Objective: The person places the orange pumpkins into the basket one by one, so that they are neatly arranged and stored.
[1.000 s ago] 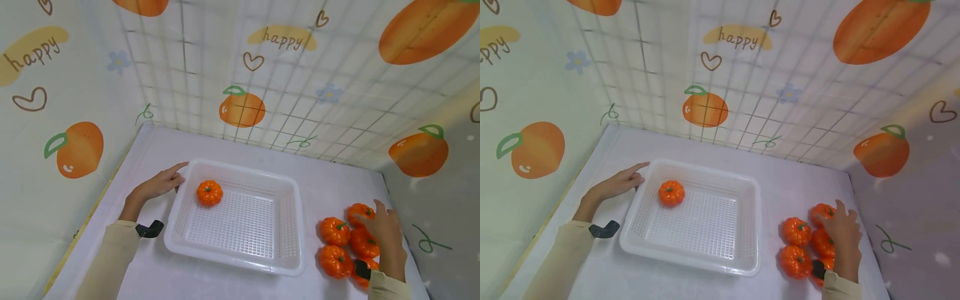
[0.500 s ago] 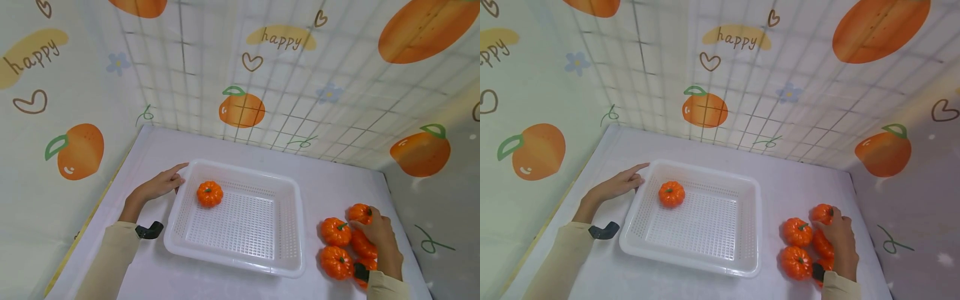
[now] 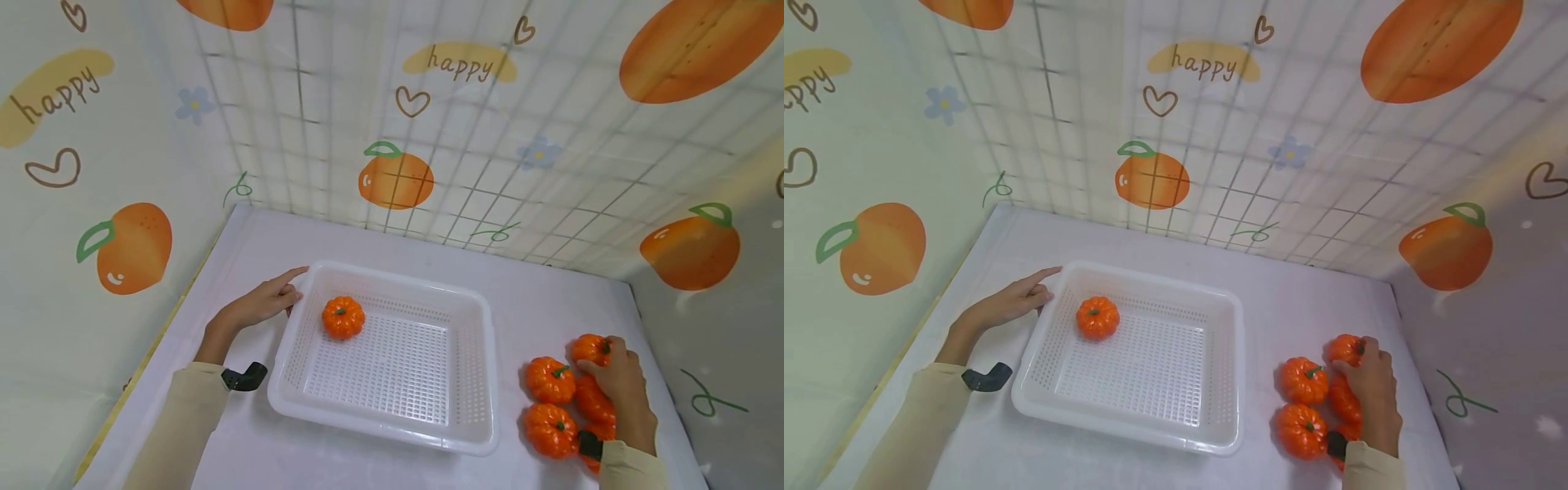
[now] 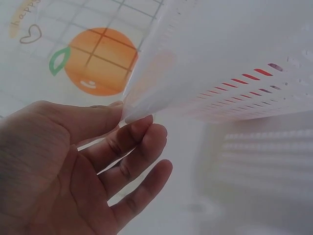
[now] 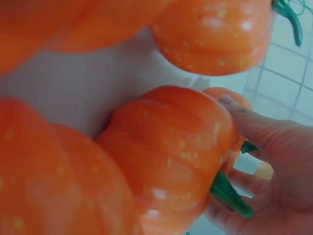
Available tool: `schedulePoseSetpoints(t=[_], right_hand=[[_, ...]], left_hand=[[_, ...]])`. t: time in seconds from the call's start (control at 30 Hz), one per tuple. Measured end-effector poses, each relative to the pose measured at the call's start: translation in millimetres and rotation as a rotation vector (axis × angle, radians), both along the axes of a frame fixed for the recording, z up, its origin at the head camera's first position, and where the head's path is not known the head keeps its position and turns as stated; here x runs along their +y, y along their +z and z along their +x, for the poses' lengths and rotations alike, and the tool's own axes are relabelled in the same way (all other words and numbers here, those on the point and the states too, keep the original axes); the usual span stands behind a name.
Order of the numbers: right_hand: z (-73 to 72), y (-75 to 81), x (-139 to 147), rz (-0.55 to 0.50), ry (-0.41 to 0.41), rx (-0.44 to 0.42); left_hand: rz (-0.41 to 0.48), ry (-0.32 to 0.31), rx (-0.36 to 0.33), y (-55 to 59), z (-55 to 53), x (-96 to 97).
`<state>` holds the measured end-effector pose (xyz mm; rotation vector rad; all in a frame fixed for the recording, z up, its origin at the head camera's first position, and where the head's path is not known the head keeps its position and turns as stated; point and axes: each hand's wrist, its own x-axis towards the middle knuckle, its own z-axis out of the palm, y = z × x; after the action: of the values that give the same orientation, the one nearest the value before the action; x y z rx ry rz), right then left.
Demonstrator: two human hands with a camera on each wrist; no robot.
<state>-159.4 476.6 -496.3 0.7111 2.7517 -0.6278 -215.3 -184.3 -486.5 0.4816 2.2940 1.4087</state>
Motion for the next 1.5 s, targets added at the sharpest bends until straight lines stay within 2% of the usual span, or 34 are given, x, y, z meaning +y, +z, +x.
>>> schedulePoseSetpoints(t=[0.23,0.5,0.67,0.93,1.2,1.5], right_hand=[[2.3,7.3,-4.3,-0.007,-0.028,-0.018],[4.3,8.8,-5.7,-0.011,-0.029,0.050],[0.7,15.8,-12.3,0.000,-0.006,0.124],[-5.4,29.8,-31.9,0.002,0.019,0.186],[-13.9,46.6,-55.4,0.040,0.136,0.304],[-22.4,74.7,-97.1,-0.014,0.226,0.335]], left_hand=[[0.006,0.000,-0.002,2.4,0.0,0.2],[0.003,-0.002,0.010,4.0,0.3,0.7],[0.003,-0.004,0.010,5.9,0.7,0.9],[-0.007,-0.004,0.000,6.2,0.7,1.2],[-0.005,-0.007,0.005,3.6,-0.2,0.8],[-0.021,-0.003,-0.004,-0.4,-1.5,1.0]])
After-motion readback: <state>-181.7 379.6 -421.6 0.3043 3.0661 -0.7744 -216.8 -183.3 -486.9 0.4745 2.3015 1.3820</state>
